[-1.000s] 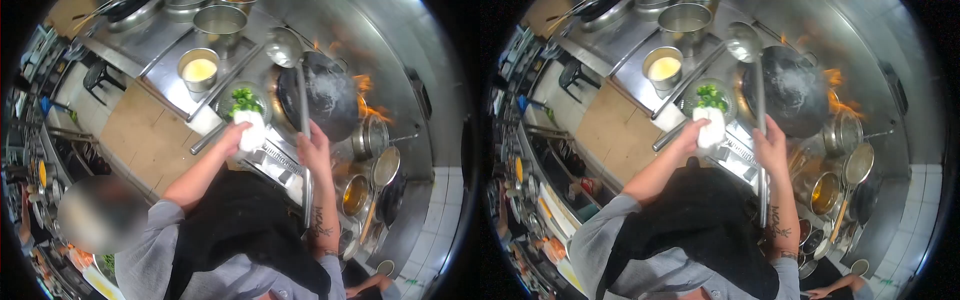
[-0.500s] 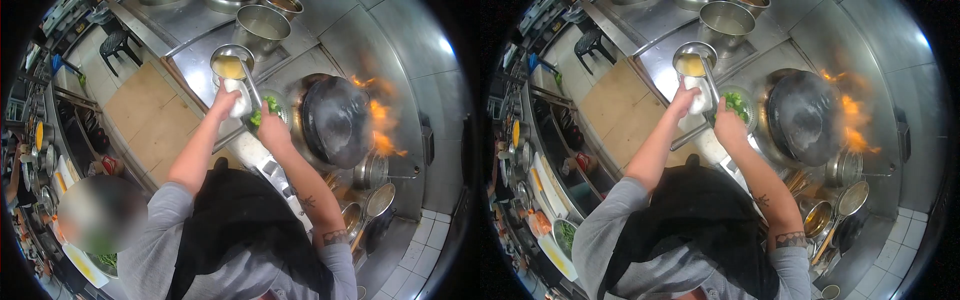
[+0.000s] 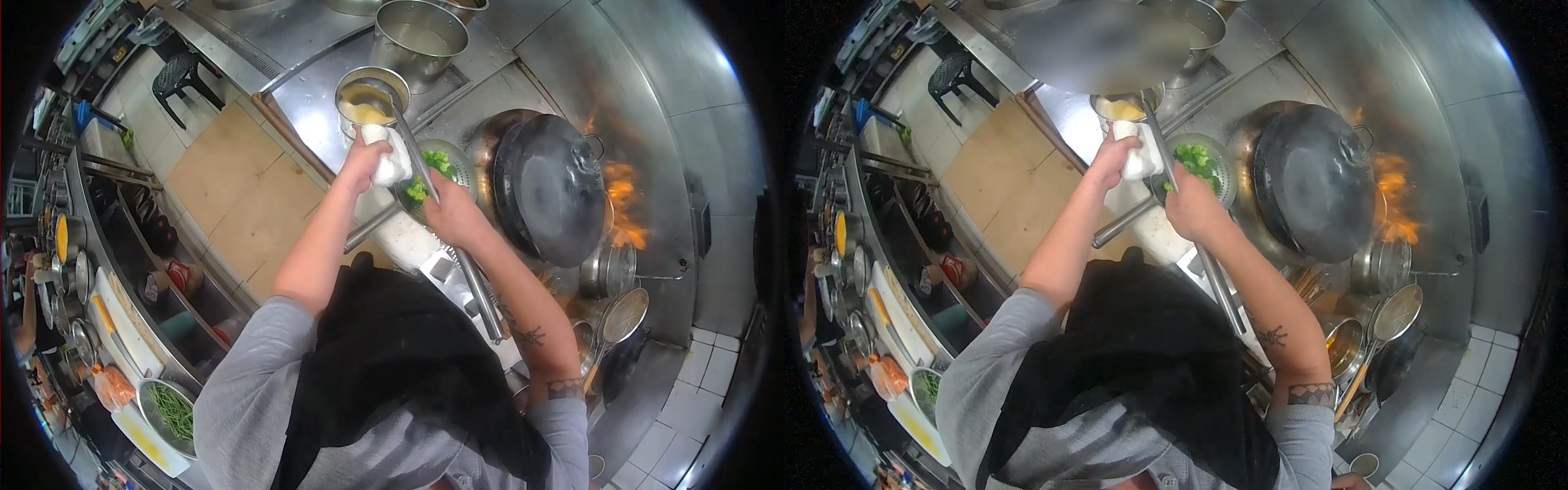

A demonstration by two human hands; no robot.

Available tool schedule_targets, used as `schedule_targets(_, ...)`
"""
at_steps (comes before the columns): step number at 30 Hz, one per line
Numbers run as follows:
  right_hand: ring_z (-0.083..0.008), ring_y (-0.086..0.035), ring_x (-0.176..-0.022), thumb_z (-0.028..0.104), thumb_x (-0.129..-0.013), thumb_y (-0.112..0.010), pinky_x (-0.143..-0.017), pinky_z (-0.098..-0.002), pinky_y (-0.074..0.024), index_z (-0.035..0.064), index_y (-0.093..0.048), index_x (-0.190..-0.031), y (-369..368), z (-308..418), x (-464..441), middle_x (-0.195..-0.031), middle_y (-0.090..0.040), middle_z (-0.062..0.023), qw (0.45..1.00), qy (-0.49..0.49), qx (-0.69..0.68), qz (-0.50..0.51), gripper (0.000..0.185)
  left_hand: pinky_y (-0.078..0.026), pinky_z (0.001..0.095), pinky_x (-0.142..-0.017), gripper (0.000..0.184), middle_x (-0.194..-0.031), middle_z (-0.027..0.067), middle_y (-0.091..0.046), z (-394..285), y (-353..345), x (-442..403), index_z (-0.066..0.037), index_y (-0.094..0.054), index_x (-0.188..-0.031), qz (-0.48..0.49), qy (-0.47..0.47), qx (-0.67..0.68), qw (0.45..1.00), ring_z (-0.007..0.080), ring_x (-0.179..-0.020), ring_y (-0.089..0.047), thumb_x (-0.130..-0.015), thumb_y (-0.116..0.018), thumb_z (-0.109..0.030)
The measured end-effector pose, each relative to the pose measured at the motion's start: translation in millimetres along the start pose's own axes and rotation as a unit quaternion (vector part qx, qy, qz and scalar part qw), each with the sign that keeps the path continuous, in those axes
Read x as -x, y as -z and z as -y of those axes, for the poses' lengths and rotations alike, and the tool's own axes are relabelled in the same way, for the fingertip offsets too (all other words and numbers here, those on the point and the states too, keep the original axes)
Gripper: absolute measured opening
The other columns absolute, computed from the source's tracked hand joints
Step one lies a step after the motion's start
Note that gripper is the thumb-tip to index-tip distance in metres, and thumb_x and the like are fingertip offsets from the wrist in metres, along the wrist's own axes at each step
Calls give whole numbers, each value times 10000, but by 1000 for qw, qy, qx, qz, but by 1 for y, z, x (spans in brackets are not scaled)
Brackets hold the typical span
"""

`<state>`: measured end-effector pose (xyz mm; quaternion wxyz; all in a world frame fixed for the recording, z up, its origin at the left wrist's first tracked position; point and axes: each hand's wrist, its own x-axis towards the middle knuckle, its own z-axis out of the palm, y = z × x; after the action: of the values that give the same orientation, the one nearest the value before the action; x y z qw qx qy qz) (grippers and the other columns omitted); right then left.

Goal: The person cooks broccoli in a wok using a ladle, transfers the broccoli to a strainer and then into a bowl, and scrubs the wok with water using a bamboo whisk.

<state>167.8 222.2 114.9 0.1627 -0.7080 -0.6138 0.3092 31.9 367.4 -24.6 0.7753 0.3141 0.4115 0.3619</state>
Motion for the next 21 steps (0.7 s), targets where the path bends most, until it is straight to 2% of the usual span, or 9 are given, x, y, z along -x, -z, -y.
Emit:
schedule_targets(4,-255,-606,-592,76,-882,-507,-582,-383,-489,-11,-515,-1281,-5,-18,-12,-751,-628,-169,994,60,-88,-20,408,-561,419,-833,1054,-1275,166,-498,-1,0,0,-149,76,-1554,-9,0,12,1000,301,-1073,-597,-775,-619,-2)
schedule_targets(7,-235,-623,-608,87,-887,-526,-538,-355,-510,-56,-572,-1173,22,22,-9,-814,-630,-169,963,-119,-228,80,323,-563,423,-832,1034,-1269,161,-501,-4,2,-1,-163,52,-1555,2,1,33,999,299,-1067,-602,-782,-614,3)
schedule_targets(10,-102,-507,-511,87,-897,-542,-417,-277,-427,-25,-589,-1081,10,2,-23,-739,-559,-68,918,-143,-366,60,220,-565,422,-830,1022,-1259,157,-508,-6,6,-3,-171,39,-1555,12,1,32,999,294,-1059,-607,-785,-610,7)
schedule_targets(11,-100,-497,-509,83,-901,-541,-415,-268,-418,-16,-581,-1041,11,2,-25,-733,-549,-58,902,-151,-399,65,176,-565,421,-829,1020,-1255,156,-511,-9,6,-1,-173,37,-1554,13,2,27,1000,291,-1057,-609,-786,-609,9)
schedule_targets(14,-88,-467,-504,69,-916,-531,-408,-245,-390,5,-548,-960,15,0,-27,-726,-526,-35,847,-174,-496,73,79,-571,418,-817,712,-1200,156,-546,-10,1,5,-90,-282,-1440,-10,-18,30,999,292,-1025,-626,-801,-581,8)
schedule_targets(16,-75,-445,-499,56,-933,-516,-401,-233,-369,14,-513,-960,22,4,-23,-737,-518,-26,803,-191,-561,71,50,-567,410,-831,685,-1197,157,-551,-11,4,7,-80,-311,-1424,-7,-12,31,999,289,-1032,-625,-801,-582,5)
schedule_targets(17,-71,-436,-497,56,-943,-505,-401,-227,-364,9,-499,-995,27,3,-20,-743,-512,-23,760,-194,-614,92,70,-565,407,-838,671,-1195,157,-553,-11,5,9,-74,-325,-1416,-5,-8,31,999,288,-1036,-624,-801,-583,4)
schedule_targets(18,-66,-428,-495,56,-953,-494,-402,-220,-360,5,-485,-1031,33,-1,-16,-749,-506,-19,713,-195,-665,110,94,-560,397,-850,564,-1141,149,-592,-10,2,14,-14,-418,-1347,-21,-20,27,999,276,-1002,-640,-810,-591,-20)
schedule_targets(21,-37,-400,-481,73,-991,-439,-382,-191,-360,-12,-428,-1177,46,-18,13,-766,-485,-16,562,-169,-797,146,205,-564,399,-842,471,-1087,144,-627,0,8,17,34,-486,-1274,20,11,39,999,269,-947,-660,-822,-592,-42)
